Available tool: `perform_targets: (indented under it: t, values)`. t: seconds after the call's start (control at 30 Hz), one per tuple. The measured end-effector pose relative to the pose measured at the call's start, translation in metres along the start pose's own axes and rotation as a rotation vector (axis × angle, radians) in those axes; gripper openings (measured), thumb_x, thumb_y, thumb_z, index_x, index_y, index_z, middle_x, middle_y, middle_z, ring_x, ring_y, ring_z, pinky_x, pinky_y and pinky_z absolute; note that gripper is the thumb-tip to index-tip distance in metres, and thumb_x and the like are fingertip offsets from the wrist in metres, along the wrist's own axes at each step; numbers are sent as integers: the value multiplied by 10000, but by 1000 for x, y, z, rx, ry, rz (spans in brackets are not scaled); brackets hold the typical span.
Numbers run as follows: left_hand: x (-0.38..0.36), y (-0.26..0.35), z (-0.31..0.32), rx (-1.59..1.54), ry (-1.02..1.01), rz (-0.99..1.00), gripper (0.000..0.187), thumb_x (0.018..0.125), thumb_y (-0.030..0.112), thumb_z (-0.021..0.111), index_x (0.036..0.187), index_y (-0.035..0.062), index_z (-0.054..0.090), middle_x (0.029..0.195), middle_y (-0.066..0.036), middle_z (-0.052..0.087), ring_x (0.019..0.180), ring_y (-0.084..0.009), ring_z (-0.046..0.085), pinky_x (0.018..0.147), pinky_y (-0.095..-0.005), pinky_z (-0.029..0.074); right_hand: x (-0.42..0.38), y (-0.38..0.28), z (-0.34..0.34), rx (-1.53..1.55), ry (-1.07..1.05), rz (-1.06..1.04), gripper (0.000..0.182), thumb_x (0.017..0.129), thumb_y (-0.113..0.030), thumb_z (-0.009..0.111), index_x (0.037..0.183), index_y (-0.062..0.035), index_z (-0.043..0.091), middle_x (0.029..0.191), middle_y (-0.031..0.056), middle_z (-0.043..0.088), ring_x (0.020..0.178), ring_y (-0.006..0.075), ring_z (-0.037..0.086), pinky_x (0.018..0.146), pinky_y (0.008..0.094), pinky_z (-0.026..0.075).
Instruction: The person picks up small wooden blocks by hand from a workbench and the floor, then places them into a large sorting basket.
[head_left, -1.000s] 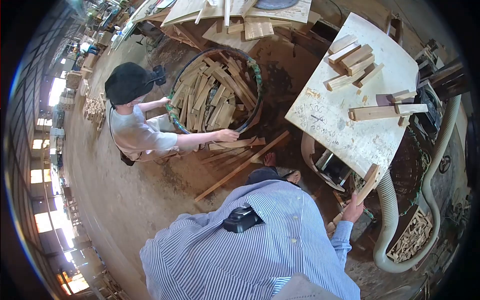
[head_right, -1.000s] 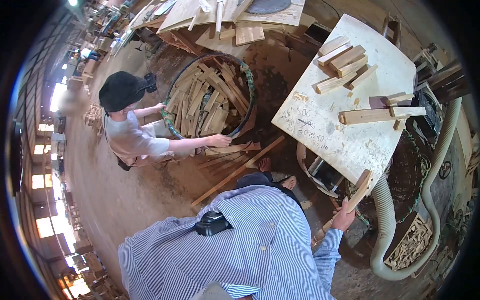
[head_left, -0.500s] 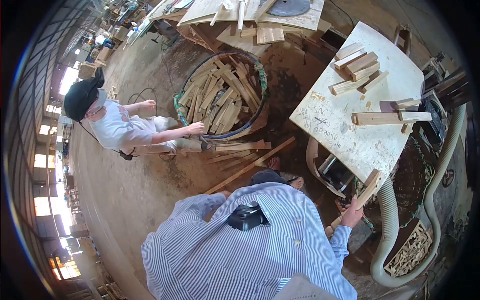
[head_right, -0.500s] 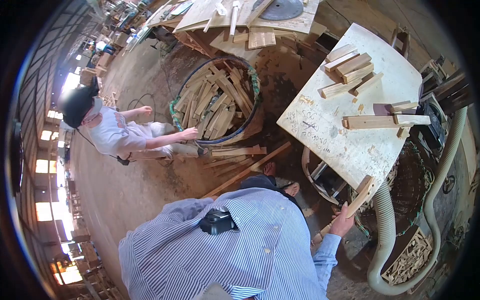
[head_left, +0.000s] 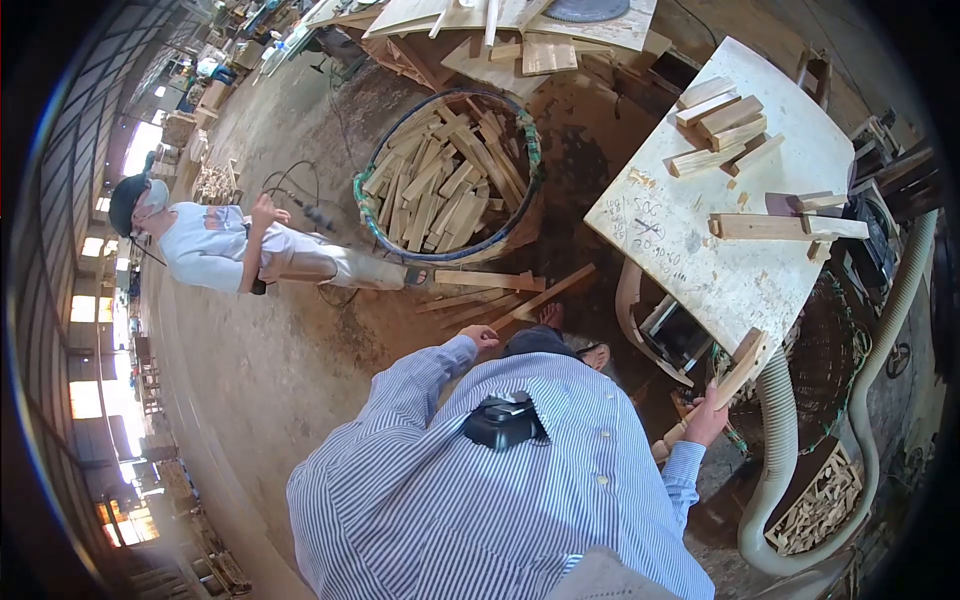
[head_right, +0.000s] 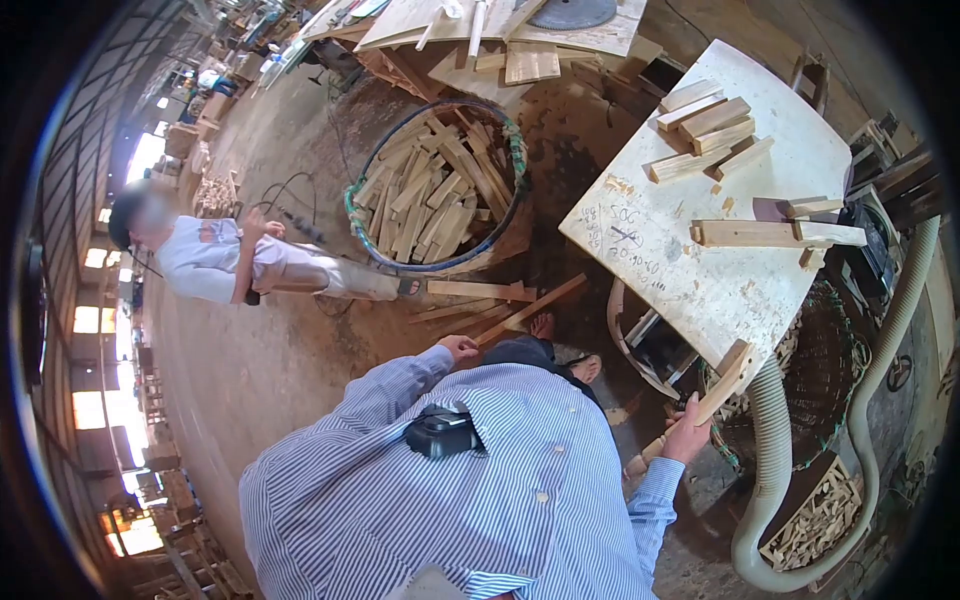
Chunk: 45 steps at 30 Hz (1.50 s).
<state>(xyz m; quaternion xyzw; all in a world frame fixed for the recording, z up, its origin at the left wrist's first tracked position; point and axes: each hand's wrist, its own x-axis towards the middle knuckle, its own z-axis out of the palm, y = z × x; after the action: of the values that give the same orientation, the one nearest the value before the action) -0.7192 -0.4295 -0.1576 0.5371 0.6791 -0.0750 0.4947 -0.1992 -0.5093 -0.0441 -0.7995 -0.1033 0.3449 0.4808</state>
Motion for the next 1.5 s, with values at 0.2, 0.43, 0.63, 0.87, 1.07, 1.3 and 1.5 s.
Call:
perform_targets:
  t: [0.2, 0.43, 0.63, 0.87, 1.07, 1.3, 1.5]
  values:
    - [-3, -12, 7, 56, -16, -14, 403, 833, 369, 733, 1144, 115, 708, 1101, -136, 715, 999, -285, 680, 897, -365, 531, -6, -8, 3, 49, 7, -5, 363, 935, -348, 672, 929, -1, 565, 626, 31, 517, 479, 114, 511, 450, 253, 447]
    - [-2, -21, 17, 44, -57, -52, 439, 825, 396, 728, 1166, 121, 697, 1108, -139, 709, 1012, -294, 672, 896, -378, 529, -1, -4, 4, 39, 13, -26, 362, 934, -345, 674, 901, -6, 553, 619, 37, 524, 472, 114, 509, 443, 250, 439]
    - [9, -28, 11, 44, -109, -47, 443, 833, 405, 714, 1172, 120, 693, 1125, -136, 704, 1034, -294, 666, 904, -376, 525, 2, 5, 0, -34, 40, -2, 370, 949, -337, 647, 1029, 20, 592, 632, 37, 524, 494, 113, 498, 445, 266, 416]
    - [66, -30, -11, 45, -66, 12, 434, 816, 404, 722, 1143, 120, 705, 1117, -136, 703, 1035, -294, 665, 920, -381, 519, 6, 9, 2, -135, 79, -87, 334, 946, -307, 644, 1010, 17, 599, 637, 30, 523, 501, 105, 496, 437, 269, 410]
    - [108, -22, -41, -121, 63, 24, 378, 831, 350, 709, 1119, 107, 705, 1112, -140, 705, 1050, -315, 662, 931, -390, 517, 18, 19, -7, -391, 172, -57, 484, 884, -421, 696, 972, 51, 633, 625, 67, 539, 492, 149, 514, 430, 313, 407]
    - [134, -42, -52, -177, 66, -84, 375, 828, 356, 704, 1105, 102, 710, 1115, -143, 704, 1046, -315, 662, 936, -390, 512, -1, -4, 12, -520, 296, -58, 547, 871, -475, 686, 896, 72, 675, 635, 114, 597, 480, 185, 539, 440, 360, 417]
    - [141, -63, -47, -129, -2, -128, 399, 829, 376, 689, 1122, 107, 708, 1142, -147, 695, 1075, -320, 649, 963, -399, 497, 13, 14, -4, -662, 345, -61, 640, 851, -543, 678, 958, 87, 696, 727, 172, 648, 588, 242, 596, 549, 406, 466]
